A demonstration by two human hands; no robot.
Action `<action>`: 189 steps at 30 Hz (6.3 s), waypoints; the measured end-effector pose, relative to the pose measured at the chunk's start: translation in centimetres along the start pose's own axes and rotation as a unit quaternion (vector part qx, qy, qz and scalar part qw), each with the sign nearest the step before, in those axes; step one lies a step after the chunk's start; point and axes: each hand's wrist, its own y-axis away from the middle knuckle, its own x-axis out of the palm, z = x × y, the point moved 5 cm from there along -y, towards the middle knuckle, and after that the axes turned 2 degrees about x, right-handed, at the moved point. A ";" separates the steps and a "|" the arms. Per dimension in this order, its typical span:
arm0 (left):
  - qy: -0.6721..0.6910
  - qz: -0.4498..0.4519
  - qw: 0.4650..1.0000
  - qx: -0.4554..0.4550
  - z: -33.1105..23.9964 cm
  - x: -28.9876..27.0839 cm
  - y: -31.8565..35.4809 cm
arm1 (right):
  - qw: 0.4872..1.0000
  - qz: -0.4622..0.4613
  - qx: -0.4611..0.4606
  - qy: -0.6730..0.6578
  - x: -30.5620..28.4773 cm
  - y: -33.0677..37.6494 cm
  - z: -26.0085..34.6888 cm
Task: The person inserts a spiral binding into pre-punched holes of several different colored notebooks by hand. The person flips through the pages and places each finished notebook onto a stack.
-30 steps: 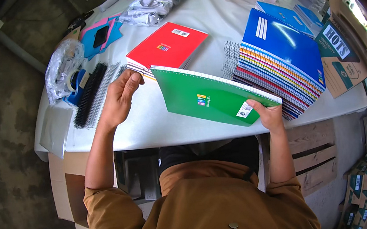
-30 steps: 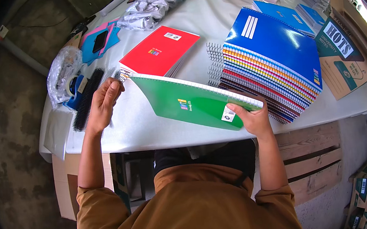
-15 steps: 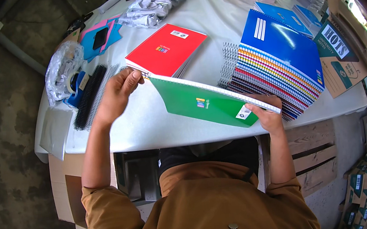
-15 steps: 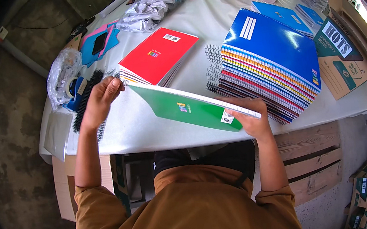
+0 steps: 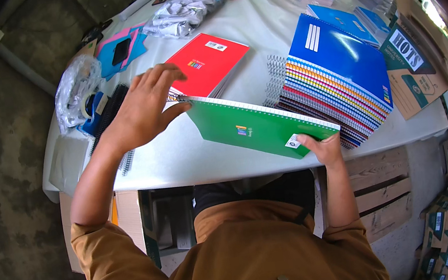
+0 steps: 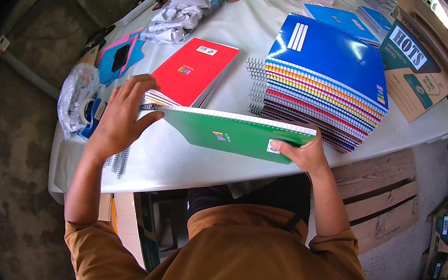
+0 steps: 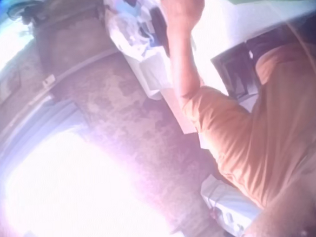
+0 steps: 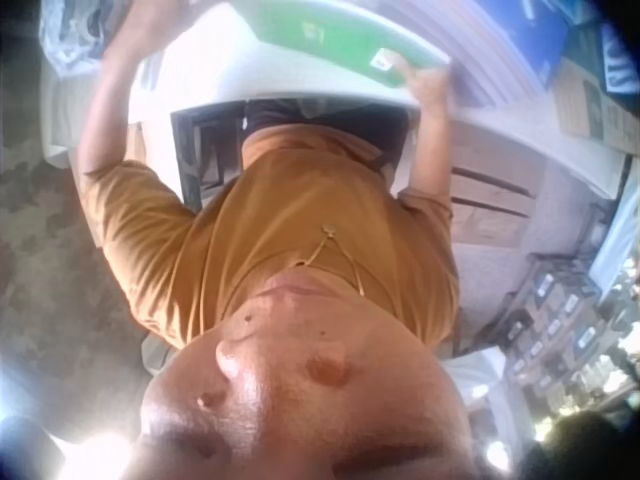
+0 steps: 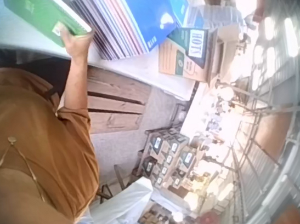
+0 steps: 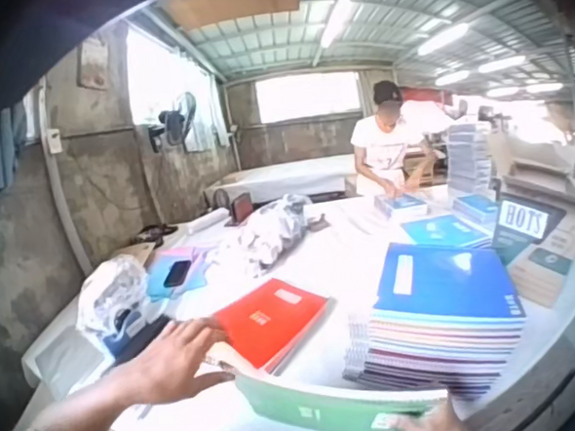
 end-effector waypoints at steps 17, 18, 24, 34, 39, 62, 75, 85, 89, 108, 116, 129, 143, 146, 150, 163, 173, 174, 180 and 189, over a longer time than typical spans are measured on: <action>-0.010 0.010 0.996 0.085 -1.4 -0.5 -0.5 | 0.988 0.092 -0.077 0.095 1.1 0.3 0.7; -0.016 0.110 0.992 0.065 -0.9 0.2 -0.3 | 0.987 0.094 -0.088 0.092 1.1 0.3 0.6; -0.083 -0.255 0.963 0.026 0.2 7.1 3.1 | 0.984 0.084 -0.125 0.091 2.4 1.1 1.5; 0.066 -0.364 0.925 0.083 -1.1 14.0 5.4 | 0.968 0.076 -0.203 0.123 3.9 2.5 2.7; -0.189 -0.459 0.856 0.148 1.3 7.3 6.1 | 0.979 0.078 -0.165 0.085 2.8 3.3 1.8; 0.006 -0.330 0.924 0.196 -4.6 15.0 7.4 | 0.985 0.032 -0.163 0.044 2.1 3.6 1.5; -0.050 -0.487 0.867 0.092 0.2 8.0 3.7 | 0.964 0.088 -0.227 0.109 3.3 3.1 3.3; 0.043 -0.340 0.928 0.144 -4.8 3.9 -0.3 | 0.995 0.021 -0.007 -0.096 3.5 2.3 2.6; -0.032 -0.438 0.889 0.129 -5.6 2.3 -1.3 | 0.997 0.004 0.048 -0.053 3.4 3.1 1.8; -0.059 -0.480 0.848 0.219 -8.3 7.4 3.4 | 0.971 0.015 -0.194 0.140 4.5 3.5 5.1; -0.045 -0.374 0.871 0.317 -12.1 9.0 3.8 | 0.969 -0.004 -0.210 0.130 4.0 2.9 4.2; 0.076 -0.311 0.926 0.198 -11.9 9.6 2.3 | 0.967 0.041 -0.219 0.124 5.9 3.0 4.4; 0.053 -0.307 0.857 0.411 -16.0 11.1 2.4 | 0.977 0.013 -0.198 0.075 4.6 1.9 3.8; -0.111 -0.586 0.796 0.107 -12.9 5.7 -0.1 | 0.971 0.007 -0.198 0.131 5.7 2.2 3.9; 0.108 -0.223 0.941 0.231 -16.7 6.5 -1.4 | 0.991 -0.006 -0.128 -0.029 4.4 1.8 1.6; 0.135 -0.231 0.921 0.282 -16.6 0.5 -2.0 | 0.997 0.050 -0.020 -0.050 4.6 1.0 6.7; 0.097 -0.324 0.932 0.133 -10.9 -8.5 -6.4 | 0.832 -0.182 -0.461 0.250 -7.2 -0.5 18.6; 0.075 -0.442 0.872 0.196 -12.0 -8.4 -7.4 | 0.731 -0.232 -0.487 0.418 -8.7 -0.6 19.7; 0.190 -0.295 0.923 0.156 -12.4 6.2 -14.1 | 0.913 -0.176 -0.163 0.329 -16.4 -1.8 9.1; 0.463 -0.356 0.786 -0.202 -8.8 12.9 -15.8 | 0.867 -0.407 -0.074 0.279 -15.2 -1.1 3.7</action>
